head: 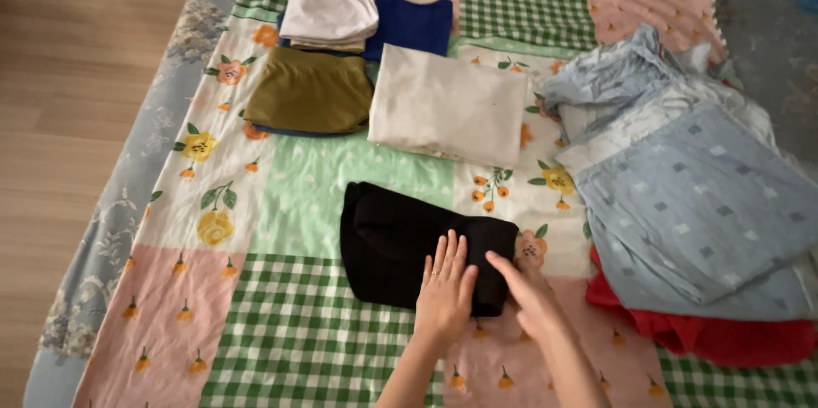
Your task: Folding and organizing various pieces of laundry on a bed
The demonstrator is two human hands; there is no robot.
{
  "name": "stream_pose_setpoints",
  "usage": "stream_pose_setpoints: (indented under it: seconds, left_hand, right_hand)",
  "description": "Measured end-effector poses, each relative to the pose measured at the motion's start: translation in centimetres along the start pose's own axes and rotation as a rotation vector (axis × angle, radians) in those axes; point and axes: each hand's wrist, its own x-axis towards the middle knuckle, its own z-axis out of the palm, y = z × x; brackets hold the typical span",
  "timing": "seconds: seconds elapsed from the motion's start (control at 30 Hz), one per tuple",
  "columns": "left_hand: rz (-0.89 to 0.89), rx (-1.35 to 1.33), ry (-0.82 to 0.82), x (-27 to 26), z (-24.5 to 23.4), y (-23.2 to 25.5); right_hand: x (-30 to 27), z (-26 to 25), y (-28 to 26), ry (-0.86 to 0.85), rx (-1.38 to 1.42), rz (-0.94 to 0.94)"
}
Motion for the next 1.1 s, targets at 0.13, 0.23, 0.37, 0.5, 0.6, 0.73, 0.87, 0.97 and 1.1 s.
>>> stream_pose_setpoints:
  seconds: [0.13, 0.23, 0.37, 0.5, 0.6, 0.73, 0.87, 0.97, 1.1]
  left_hand:
    - [-0.52, -1.102, 0.064, 1.2, -1.5, -1.8]
    - [-0.836, -1.776, 0.342, 0.5, -2.7, -3.0]
    - [-0.884, -1.972, 0.746, -1.4, -6.3, -5.3]
    - [-1.165, -1.649, 0.846, -4.8, -1.6, -6.6]
    - [-1.254, -1.415, 1.232, -6.0, 0.1, -5.2]
    - [-1.606, -1.336, 0.802, -4.2, -9.1, 2.3]
    - [-1.747, -1.312, 0.677, -1.9, -11.9, 3.0]
    - [-1.629, -1.29, 0.853, -2.2, -8.0, 1.1]
    - [-1.712, -1.168, 0.745, -1.0, -8.9, 1.1]
  right_hand:
    - [-3.8, 4.1, -1.4, -0.15, 0.068, -0.263]
    - [-0.4, 8.1, 1.1, -0.191, -0.191, -0.535]
    - [2.6, 13.4, 2.6, -0.335, -0.593, -0.63]
    - [6.2, 14.6, 4.5, -0.383, -0.496, -0.831]
    - [8.1, 13.6, 4.0, -0.038, -0.444, -1.305]
    - [8.3, 13.3, 1.5, 0.331, -0.698, -1.561]
    - [10.5, 13.4, 2.1, -0.181, -1.347, -1.328]
    - [11.0, 12.9, 0.1, 0.082, -1.164, -1.571]
    - [8.3, 12.3, -2.0, -0.213, -0.861, -0.725]
